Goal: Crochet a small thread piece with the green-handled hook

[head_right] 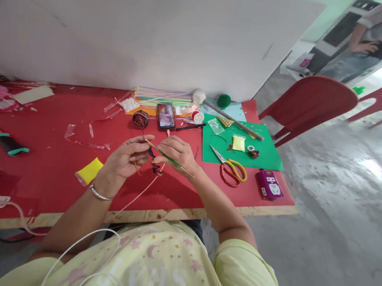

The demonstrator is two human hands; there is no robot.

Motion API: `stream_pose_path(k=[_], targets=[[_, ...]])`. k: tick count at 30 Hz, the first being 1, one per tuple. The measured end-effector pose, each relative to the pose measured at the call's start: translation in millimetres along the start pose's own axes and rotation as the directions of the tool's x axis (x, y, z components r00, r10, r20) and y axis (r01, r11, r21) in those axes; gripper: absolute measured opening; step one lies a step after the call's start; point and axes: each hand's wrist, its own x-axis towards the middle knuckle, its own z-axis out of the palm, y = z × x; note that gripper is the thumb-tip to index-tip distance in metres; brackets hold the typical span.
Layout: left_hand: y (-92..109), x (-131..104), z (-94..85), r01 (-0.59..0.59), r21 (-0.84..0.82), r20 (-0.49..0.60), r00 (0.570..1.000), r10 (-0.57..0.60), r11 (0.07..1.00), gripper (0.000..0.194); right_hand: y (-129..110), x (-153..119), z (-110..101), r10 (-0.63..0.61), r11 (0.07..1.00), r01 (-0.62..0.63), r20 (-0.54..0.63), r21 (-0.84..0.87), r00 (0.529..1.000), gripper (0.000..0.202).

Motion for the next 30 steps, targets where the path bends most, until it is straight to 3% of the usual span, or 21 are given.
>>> stream_pose_path(k=[5, 18, 30], targets=[[1, 1, -4.0, 0.024, -0.011, -0.006, 1.0, -0.024, 1.0, 0.03, -3, 9, -14, -0.101, 0.995, 0.101, 0.057, 0.009, 0.993, 0.04], [3, 3, -7.0, 0.025, 0.054, -0.014, 1.0, -0.025, 0.998, 0.03, -11, 13, -32, -0.063, 0.998, 0.061, 0.156, 0.016, 0.986, 0.026], [8, 2, -6.5, 0.152, 0.092, 0.148, 0.975, -0.165, 0.984, 0.024, -24, 26, -52, -0.013, 0.987, -0.026, 0.238, 0.158, 0.971, 0.021]])
